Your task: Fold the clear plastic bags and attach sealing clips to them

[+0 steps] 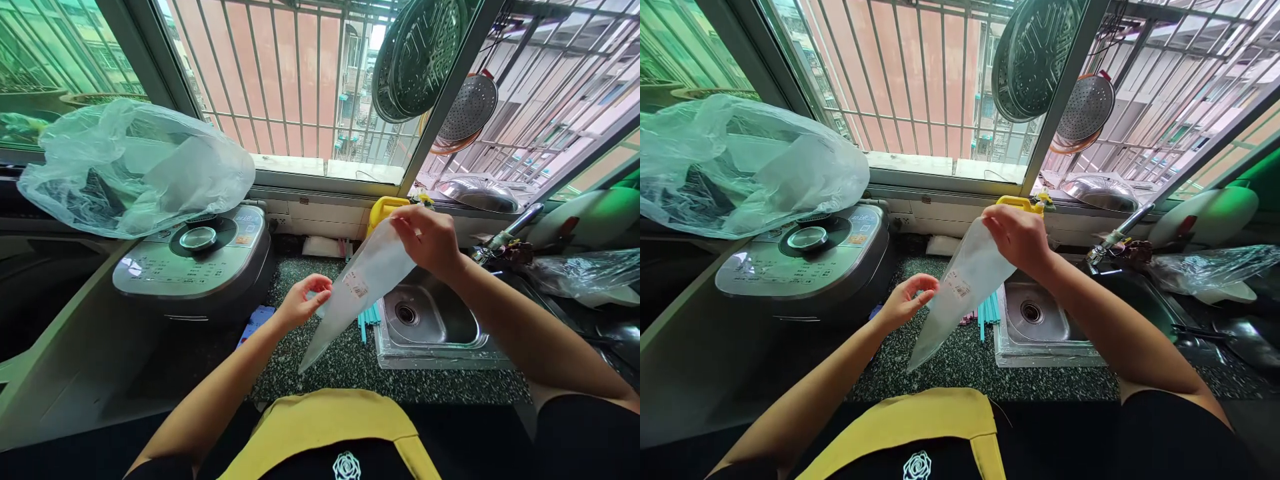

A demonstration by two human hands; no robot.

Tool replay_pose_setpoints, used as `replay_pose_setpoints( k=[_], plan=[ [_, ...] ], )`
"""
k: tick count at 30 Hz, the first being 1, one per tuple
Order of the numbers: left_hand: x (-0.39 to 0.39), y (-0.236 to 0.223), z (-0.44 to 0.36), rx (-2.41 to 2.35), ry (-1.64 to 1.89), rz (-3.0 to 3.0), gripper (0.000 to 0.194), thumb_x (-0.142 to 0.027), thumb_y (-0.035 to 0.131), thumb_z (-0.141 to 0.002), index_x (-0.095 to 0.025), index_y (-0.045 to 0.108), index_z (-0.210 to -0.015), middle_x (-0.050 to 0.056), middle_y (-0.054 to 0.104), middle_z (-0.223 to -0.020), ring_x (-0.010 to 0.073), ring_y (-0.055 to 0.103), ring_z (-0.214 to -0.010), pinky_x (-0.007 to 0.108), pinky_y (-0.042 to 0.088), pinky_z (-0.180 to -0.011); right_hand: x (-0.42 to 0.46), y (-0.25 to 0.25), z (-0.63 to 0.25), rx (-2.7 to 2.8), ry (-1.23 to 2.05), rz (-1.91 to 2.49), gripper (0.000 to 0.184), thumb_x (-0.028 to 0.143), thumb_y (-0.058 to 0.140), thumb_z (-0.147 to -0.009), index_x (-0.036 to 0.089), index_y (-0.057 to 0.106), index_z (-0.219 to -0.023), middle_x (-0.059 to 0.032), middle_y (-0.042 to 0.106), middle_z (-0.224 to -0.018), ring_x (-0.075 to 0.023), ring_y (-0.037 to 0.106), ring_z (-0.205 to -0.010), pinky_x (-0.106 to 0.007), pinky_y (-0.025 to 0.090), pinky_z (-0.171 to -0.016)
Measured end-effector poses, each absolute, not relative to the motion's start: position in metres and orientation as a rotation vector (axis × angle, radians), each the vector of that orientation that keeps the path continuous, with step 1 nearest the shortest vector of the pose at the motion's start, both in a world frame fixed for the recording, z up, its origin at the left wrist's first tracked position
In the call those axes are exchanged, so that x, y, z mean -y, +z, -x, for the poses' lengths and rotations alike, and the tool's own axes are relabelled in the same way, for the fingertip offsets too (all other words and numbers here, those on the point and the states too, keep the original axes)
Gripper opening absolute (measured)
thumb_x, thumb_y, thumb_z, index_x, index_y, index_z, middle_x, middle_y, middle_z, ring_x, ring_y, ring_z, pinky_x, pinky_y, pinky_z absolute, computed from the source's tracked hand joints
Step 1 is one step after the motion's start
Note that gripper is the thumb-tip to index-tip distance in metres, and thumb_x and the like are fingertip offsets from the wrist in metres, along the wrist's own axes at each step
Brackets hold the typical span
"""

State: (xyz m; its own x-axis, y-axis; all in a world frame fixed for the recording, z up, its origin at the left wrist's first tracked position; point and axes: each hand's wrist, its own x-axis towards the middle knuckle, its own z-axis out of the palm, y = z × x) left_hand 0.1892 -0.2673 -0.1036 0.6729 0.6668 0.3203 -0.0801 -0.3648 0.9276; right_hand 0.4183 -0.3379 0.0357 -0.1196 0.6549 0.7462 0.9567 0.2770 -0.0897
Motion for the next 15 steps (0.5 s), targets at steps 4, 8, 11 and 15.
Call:
replay_pose_setpoints(
  k=[4,8,11,15],
  plan=[
    [0.282,-0.137,-0.183,-0.396,0.965,-1.76,0.049,-0.058,0.061,-0.071,-0.02,0.058,-0.103,0.012,0.059,-0.113,0.0246,0.055,-0.103,0.039,0.041,-0.091,0.338,0.04,-0.427,1.786,-0.653,1.478,0.022,0.034,0.043,-0.09,0.021,0.059,-0.081,-0.0038,0.066,-0.069,-0.0154,0.061,-0.062,-0.027,0.045,-0.057],
    [0.295,-0.15,-0.184,-0.455,0.938,-1.838,0.052,-0.065,0.056,-0.07,-0.019,0.064,-0.092,0.013,0.058,-0.111,0.0292,0.05,-0.11,0.042,0.036,-0.096,0.335,0.04,-0.432,1.762,-0.73,1.478,0.025,0.037,0.04,-0.091,0.022,0.058,-0.082,-0.0046,0.065,-0.072,-0.015,0.06,-0.06,-0.027,0.043,-0.056],
    [0.305,-0.144,-0.184,-0.474,0.971,-1.79,0.066,-0.072,0.033,-0.077,-0.018,0.064,-0.098,0.012,0.059,-0.101,0.0267,0.054,-0.101,0.04,0.039,-0.092,0.333,0.038,-0.438,1.782,-0.75,1.546,0.026,0.04,0.039,-0.091,0.022,0.057,-0.084,-0.0059,0.065,-0.073,-0.0161,0.059,-0.062,-0.028,0.042,-0.056],
    [0.325,-0.131,-0.185,-0.579,0.861,-1.943,0.056,-0.068,0.051,-0.072,-0.019,0.063,-0.098,0.011,0.06,-0.101,0.0262,0.053,-0.097,0.039,0.04,-0.088,0.334,0.036,-0.444,1.765,-0.783,1.581,0.028,0.042,0.038,-0.091,0.022,0.056,-0.086,-0.0065,0.065,-0.074,-0.0172,0.059,-0.061,-0.029,0.041,-0.057]
  ],
)
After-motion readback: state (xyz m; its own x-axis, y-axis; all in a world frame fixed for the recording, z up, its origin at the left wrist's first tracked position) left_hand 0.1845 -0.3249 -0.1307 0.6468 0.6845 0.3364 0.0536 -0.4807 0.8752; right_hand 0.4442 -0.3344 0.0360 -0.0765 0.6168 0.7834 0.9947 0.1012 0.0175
